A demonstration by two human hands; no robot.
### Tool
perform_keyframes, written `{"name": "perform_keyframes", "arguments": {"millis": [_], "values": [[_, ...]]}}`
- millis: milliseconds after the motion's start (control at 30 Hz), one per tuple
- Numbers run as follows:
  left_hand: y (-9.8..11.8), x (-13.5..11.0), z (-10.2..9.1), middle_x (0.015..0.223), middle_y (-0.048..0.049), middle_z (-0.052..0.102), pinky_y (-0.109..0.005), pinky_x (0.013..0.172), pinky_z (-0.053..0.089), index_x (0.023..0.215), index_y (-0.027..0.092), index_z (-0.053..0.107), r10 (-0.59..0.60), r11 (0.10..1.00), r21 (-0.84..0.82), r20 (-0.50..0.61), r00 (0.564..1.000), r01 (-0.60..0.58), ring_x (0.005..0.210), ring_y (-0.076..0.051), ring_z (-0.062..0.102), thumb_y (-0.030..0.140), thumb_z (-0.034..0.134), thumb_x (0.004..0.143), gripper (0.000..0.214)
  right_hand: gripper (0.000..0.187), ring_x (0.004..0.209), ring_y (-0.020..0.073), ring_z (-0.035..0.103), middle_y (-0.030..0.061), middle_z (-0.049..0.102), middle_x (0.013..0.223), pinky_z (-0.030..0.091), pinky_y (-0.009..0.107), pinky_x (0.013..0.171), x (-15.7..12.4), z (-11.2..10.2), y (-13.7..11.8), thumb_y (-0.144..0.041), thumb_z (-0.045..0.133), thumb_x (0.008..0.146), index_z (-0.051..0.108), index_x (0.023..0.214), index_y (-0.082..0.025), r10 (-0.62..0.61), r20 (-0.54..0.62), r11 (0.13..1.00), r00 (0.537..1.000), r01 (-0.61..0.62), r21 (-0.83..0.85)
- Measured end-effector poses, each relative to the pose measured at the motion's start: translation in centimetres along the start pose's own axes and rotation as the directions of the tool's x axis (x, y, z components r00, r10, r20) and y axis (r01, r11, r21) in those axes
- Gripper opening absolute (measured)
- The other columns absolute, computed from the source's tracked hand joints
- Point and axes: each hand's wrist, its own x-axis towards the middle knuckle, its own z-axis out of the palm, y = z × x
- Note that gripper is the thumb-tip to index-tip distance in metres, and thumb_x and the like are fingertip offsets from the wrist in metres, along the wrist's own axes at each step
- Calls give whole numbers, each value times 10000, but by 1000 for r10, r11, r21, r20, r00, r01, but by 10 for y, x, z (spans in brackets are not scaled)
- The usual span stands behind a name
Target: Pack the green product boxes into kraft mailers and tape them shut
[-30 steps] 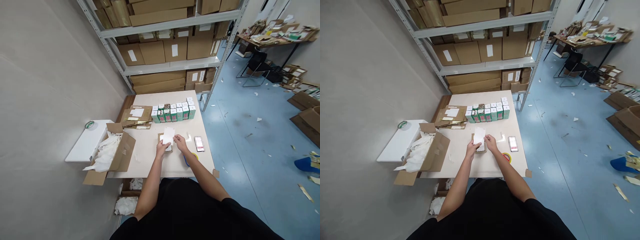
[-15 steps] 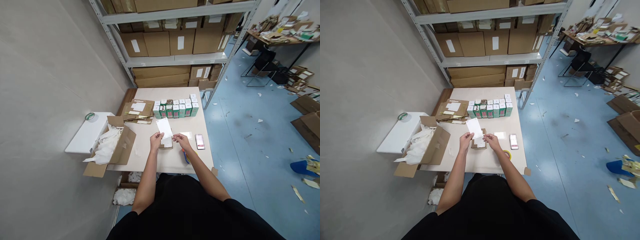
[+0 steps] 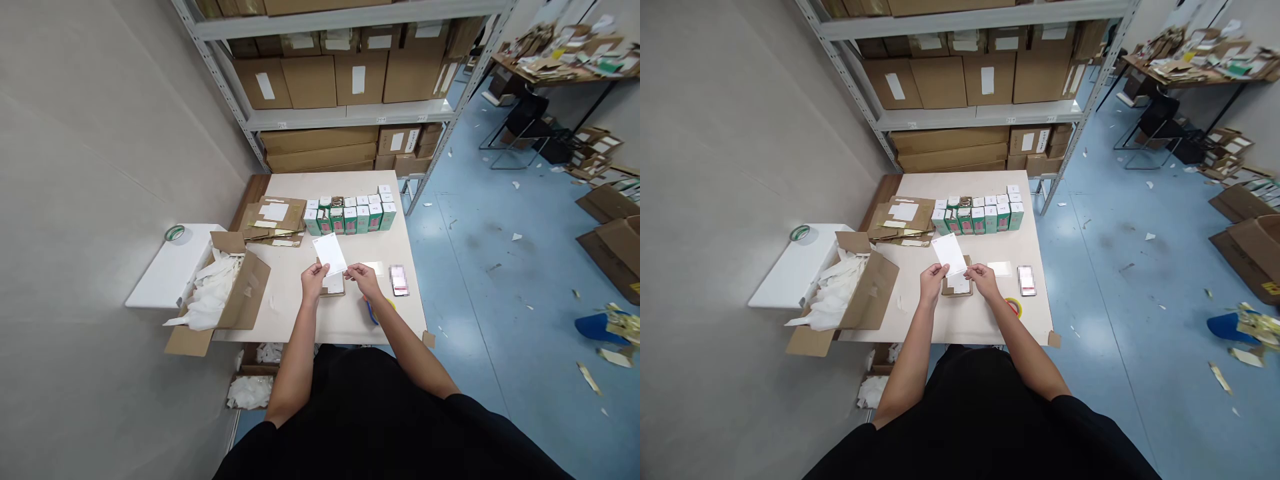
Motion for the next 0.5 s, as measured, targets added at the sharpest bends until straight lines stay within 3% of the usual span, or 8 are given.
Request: {"name": "perform_keyframes", "arguments": {"millis": [500], "values": [[-1,0,0,765,-29,717,-278,695,511,808,153,719,-31,999,23,15,999,30,709,-155,641,554,888,631,469,230,781,210,704,41,767,768,532,368,817,2,1,-2,-439,733,752,685,797,-219,-9,6,1000,1000,9,-26]]}}
